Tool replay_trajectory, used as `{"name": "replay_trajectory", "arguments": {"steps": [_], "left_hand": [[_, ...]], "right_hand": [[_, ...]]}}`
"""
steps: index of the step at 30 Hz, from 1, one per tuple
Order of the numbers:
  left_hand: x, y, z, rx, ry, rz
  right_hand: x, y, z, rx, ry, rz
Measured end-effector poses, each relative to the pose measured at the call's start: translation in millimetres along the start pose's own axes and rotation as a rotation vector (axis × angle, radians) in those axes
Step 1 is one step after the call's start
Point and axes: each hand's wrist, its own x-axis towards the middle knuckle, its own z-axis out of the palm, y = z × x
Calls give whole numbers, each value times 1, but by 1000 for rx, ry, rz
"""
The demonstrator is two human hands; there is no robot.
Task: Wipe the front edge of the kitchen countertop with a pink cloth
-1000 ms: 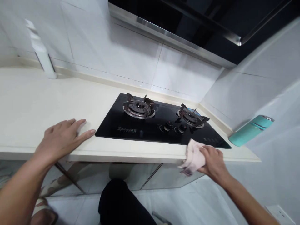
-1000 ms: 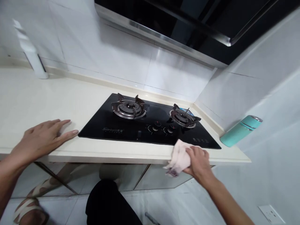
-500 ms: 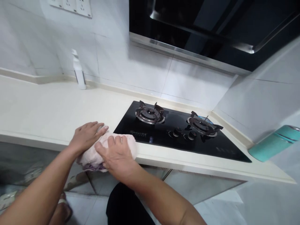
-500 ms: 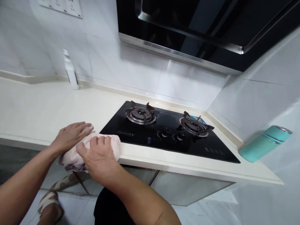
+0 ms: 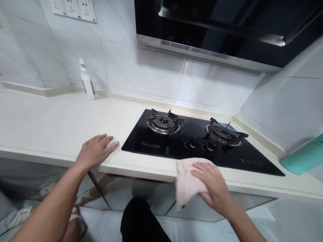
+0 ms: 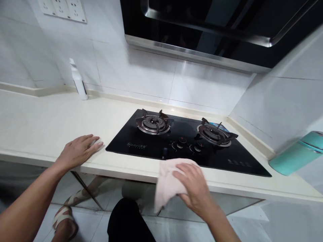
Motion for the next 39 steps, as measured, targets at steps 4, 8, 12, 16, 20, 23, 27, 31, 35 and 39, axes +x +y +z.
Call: {"name": "replay_trajectory", "arguments": {"steps": [4, 8, 12, 16, 20, 23, 27, 31, 35, 39], "left_hand": [[-2, 3, -1, 5, -10, 0], [-7, 12, -7, 8, -23, -23], [-14, 21, -13, 1, -10, -20], [-18, 24, -15, -19, -9, -21], [-19, 23, -12, -27, -25, -22], [-20, 21, -6, -28, 5, -11], [-21, 23, -3, -32, 29, -20], [-24, 28, -6, -85, 29, -41], [-24, 24, -10, -166, 42, -84], [-19, 14, -15, -226, 39, -107]], "right_hand": [[-63, 55, -31, -103, 77, 313], [-78, 80, -34, -248, 129, 658], [-42, 47, -2, -340, 109, 484], [19, -10, 34, -320, 105, 337], [76, -30, 49, -236, -8, 249], [111, -20, 57, -167, -115, 196], [169, -16, 83, -193, -159, 179], [238, -53, 115, -186, -206, 202], [275, -109, 129, -145, -285, 137], [260, -147, 126, -106, -210, -26]]}}
